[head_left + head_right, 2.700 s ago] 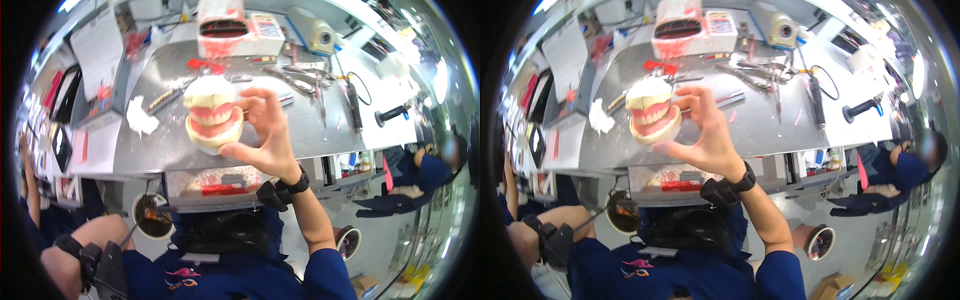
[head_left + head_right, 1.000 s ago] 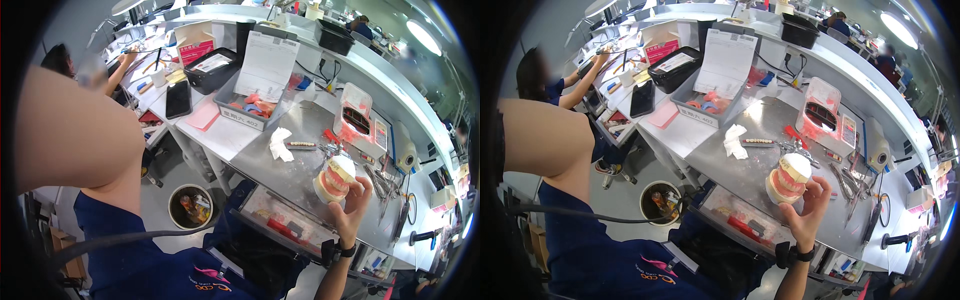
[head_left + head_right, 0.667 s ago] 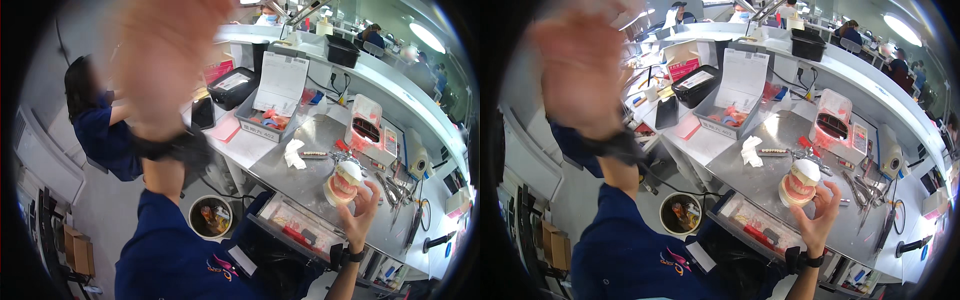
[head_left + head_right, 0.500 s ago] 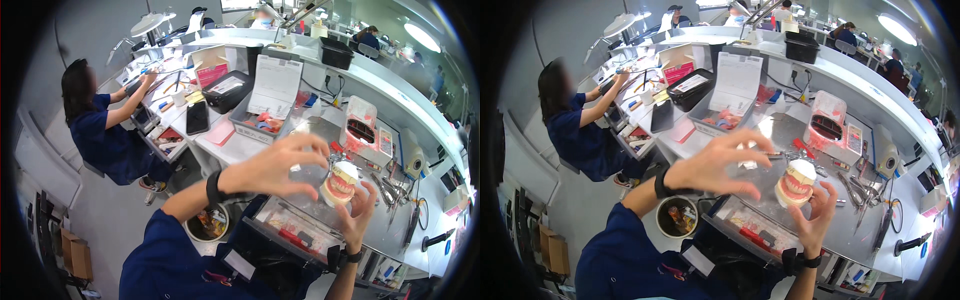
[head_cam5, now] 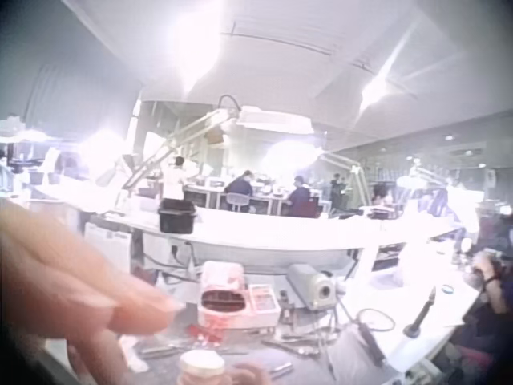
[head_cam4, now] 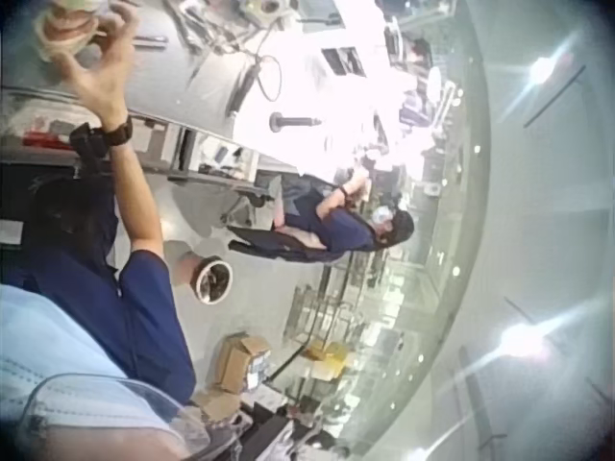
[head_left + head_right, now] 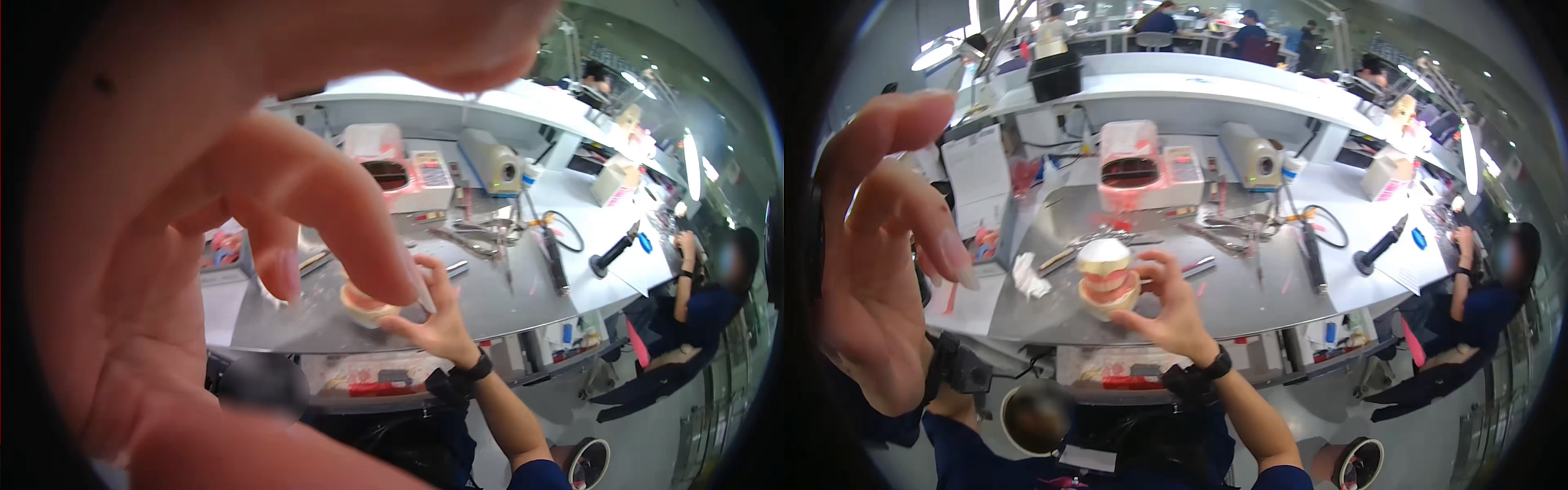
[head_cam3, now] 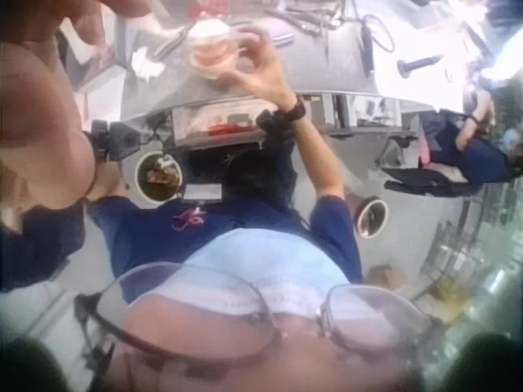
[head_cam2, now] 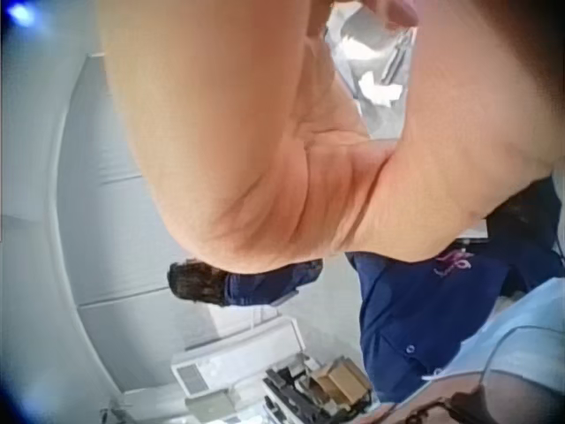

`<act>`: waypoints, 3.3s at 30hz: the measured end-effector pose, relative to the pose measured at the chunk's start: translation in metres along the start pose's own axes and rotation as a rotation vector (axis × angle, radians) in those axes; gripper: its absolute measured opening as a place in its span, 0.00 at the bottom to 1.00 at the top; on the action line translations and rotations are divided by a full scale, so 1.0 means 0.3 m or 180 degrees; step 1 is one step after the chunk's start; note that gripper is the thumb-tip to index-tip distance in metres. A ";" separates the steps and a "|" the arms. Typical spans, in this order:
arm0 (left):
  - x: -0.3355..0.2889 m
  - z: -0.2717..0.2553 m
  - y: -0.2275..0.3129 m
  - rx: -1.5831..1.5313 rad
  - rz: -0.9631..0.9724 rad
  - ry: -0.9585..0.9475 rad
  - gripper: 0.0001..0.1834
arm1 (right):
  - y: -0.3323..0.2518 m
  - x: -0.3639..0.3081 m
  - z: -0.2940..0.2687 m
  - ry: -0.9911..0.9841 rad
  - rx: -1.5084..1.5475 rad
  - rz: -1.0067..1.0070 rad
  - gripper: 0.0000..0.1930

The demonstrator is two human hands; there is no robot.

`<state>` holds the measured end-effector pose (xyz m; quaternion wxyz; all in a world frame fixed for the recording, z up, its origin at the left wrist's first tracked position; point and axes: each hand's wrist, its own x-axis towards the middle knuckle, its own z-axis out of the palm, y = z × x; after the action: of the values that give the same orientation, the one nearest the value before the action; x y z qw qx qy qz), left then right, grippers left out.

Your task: Adjusting the fit of a set of dentures on a dental model using a drill and manual tools.

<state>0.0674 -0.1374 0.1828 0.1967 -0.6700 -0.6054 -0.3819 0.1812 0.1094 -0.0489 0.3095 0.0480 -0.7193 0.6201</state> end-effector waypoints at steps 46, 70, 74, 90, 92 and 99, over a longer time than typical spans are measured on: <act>-0.248 0.686 -0.448 -0.1705 -0.0301 -0.0075 0.44 | 0.046 0.038 0.002 0.0400 -0.0250 0.0023 0.48; -0.233 0.679 -0.443 -0.1531 0.0175 -0.0091 0.41 | 0.045 0.027 -0.002 0.0484 -0.0064 -0.0013 0.44; -0.233 0.682 -0.447 -0.1537 0.0160 -0.0071 0.40 | 0.045 0.027 -0.004 0.0493 -0.0099 -0.0020 0.45; -0.248 0.692 -0.439 -0.1829 -0.0287 -0.0130 0.40 | 0.045 0.027 -0.004 0.0487 -0.0115 -0.0071 0.44; -0.249 0.690 -0.440 -0.1805 -0.0300 -0.0131 0.40 | 0.047 0.027 -0.005 0.0488 -0.0106 -0.0064 0.44; -0.219 0.650 -0.443 -0.1918 -0.0079 -0.0342 0.40 | 0.051 0.025 -0.006 0.0461 -0.0097 -0.0041 0.43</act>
<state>-0.0055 -0.0142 -0.0160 -0.0478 -0.7100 -0.4826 -0.5106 0.1690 0.1170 -0.0584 0.3654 0.0030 -0.7041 0.6089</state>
